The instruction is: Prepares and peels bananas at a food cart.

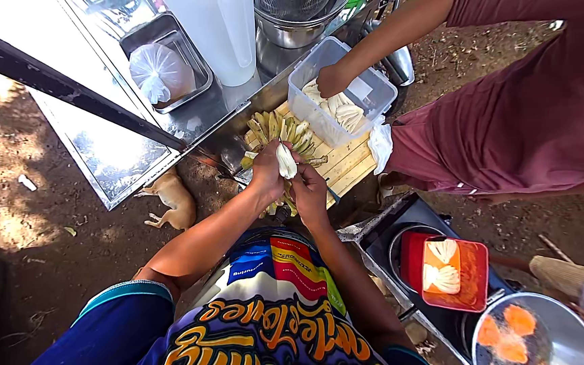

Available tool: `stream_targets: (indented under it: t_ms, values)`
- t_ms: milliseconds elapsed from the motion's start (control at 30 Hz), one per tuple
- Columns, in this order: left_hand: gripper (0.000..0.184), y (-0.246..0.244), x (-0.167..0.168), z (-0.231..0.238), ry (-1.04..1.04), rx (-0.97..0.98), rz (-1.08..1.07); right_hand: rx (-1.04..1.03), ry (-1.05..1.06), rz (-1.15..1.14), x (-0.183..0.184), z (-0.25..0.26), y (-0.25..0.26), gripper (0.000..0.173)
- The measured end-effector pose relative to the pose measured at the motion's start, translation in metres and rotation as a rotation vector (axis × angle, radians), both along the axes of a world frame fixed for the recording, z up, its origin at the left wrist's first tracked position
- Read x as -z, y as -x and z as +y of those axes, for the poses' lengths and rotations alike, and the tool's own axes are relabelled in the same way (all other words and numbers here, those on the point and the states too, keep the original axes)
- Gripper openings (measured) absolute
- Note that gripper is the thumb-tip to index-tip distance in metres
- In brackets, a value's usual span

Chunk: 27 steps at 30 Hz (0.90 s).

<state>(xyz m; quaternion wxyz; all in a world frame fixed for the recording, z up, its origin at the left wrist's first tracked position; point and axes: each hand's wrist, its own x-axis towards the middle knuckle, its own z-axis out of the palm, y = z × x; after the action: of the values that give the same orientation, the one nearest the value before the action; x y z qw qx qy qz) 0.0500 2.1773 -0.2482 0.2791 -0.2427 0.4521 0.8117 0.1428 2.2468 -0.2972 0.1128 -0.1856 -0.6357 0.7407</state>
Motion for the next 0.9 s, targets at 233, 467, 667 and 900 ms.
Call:
stream_targets:
  t_ms: [233,467,667,900]
  values:
    - [0.045,0.013,0.012,-0.005,0.061,0.109,0.369,-0.049,0.034,0.023,0.001,0.004,-0.012,0.034]
    - [0.035,0.004,-0.003,-0.039,0.291,0.748,0.672,0.109,-0.006,-0.034,-0.018,0.035,-0.008,0.027]
    - [0.025,-0.004,-0.003,-0.036,0.241,0.821,0.559,0.091,-0.167,0.021,-0.035,0.041,-0.009,0.029]
    - [0.03,-0.013,0.001,-0.022,0.104,0.509,0.404,-0.017,-0.075,-0.068,-0.002,0.031,-0.016,0.029]
